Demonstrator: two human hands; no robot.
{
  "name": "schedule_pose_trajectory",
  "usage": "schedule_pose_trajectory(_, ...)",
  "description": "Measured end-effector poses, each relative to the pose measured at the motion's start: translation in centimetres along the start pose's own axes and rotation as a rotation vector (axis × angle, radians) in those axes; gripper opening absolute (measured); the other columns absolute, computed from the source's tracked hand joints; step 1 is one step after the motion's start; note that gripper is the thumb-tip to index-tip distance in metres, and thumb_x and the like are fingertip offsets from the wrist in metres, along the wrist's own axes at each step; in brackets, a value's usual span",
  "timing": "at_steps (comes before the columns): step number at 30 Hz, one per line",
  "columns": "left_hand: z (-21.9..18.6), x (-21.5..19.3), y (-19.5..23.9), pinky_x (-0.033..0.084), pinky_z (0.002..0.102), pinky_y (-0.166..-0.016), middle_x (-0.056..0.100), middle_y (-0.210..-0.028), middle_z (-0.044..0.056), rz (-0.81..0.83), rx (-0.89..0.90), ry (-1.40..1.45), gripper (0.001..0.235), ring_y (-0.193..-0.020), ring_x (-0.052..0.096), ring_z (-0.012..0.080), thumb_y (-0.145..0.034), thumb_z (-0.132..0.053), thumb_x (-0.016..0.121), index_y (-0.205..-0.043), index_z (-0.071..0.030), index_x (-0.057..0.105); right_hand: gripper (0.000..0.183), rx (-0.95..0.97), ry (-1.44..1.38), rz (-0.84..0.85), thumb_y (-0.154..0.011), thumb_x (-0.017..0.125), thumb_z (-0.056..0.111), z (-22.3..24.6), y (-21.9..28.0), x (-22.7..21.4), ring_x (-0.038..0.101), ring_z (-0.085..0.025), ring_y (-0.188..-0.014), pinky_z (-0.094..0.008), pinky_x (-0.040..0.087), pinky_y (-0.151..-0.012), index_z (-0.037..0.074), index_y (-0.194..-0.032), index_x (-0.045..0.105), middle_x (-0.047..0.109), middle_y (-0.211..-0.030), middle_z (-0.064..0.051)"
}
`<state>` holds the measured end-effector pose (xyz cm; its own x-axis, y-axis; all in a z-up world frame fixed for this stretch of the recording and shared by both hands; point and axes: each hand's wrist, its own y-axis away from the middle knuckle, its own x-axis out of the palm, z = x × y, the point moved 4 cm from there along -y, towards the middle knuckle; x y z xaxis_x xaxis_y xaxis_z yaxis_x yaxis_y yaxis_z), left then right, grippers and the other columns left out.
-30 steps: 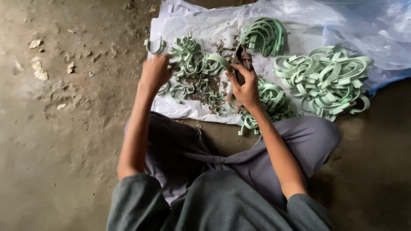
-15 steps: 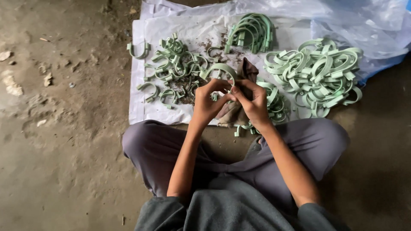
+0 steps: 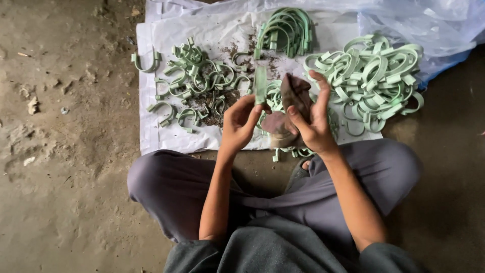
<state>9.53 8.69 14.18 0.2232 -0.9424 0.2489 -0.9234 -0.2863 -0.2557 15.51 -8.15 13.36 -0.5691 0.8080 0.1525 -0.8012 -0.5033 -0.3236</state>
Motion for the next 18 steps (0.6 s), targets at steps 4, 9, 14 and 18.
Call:
schedule_pose_trajectory(4, -0.3, -0.5, 0.8, 0.055, 0.045, -0.092, 0.071, -0.090, 0.019, 0.044, 0.030, 0.028, 0.019, -0.091, 0.069, 0.0245, -0.104, -0.007, 0.059, -0.113, 0.006, 0.068, 0.036, 0.005, -0.097, -0.009, -0.103, 0.056, 0.003, 1.9, -0.1, 0.5, 0.054, -0.014, -0.041, -0.021, 0.046, -0.047, -0.003, -0.135, 0.041, 0.058, -0.076, -0.013)
schedule_pose_trajectory(9, -1.5, -0.3, 2.2, 0.055, 0.046, -0.092, 0.072, -0.091, 0.020, 0.073, 0.056, 0.049, 0.019, -0.090, 0.067, 0.0225, -0.101, -0.005, 0.062, -0.114, 0.008, 0.067, 0.017, -0.007, -0.056, -0.119, -0.097, 0.057, -0.002, 4.2, 0.4, 1.9, 0.059, -0.017, -0.056, -0.027, 0.049, -0.055, -0.003, -0.114, 0.056, 0.061, -0.091, -0.015)
schedule_pose_trajectory(14, -3.5, 0.1, 3.1, 0.054, 0.047, -0.094, 0.072, -0.094, 0.018, 0.110, 0.084, 0.017, 0.018, -0.093, 0.063, 0.0188, -0.099, -0.004, 0.063, -0.114, 0.006, 0.066, 0.037, -0.107, 0.014, -0.062, -0.101, 0.045, -0.012, 5.1, 1.2, 1.8, 0.061, -0.023, -0.043, -0.032, 0.051, -0.042, -0.006, -0.136, 0.037, 0.061, -0.083, -0.023)
schedule_pose_trajectory(18, -4.1, 0.5, 3.6, 0.056, 0.046, -0.088, 0.073, -0.093, 0.019, 0.160, 0.091, -0.136, 0.020, -0.088, 0.071, 0.0262, -0.101, -0.006, 0.061, -0.117, 0.004, 0.065, 0.016, -0.255, 0.387, -0.063, -0.091, 0.066, -0.004, 7.3, 1.4, 2.9, 0.064, -0.030, -0.064, -0.039, 0.052, -0.059, -0.012, -0.105, 0.069, 0.063, -0.099, -0.028)
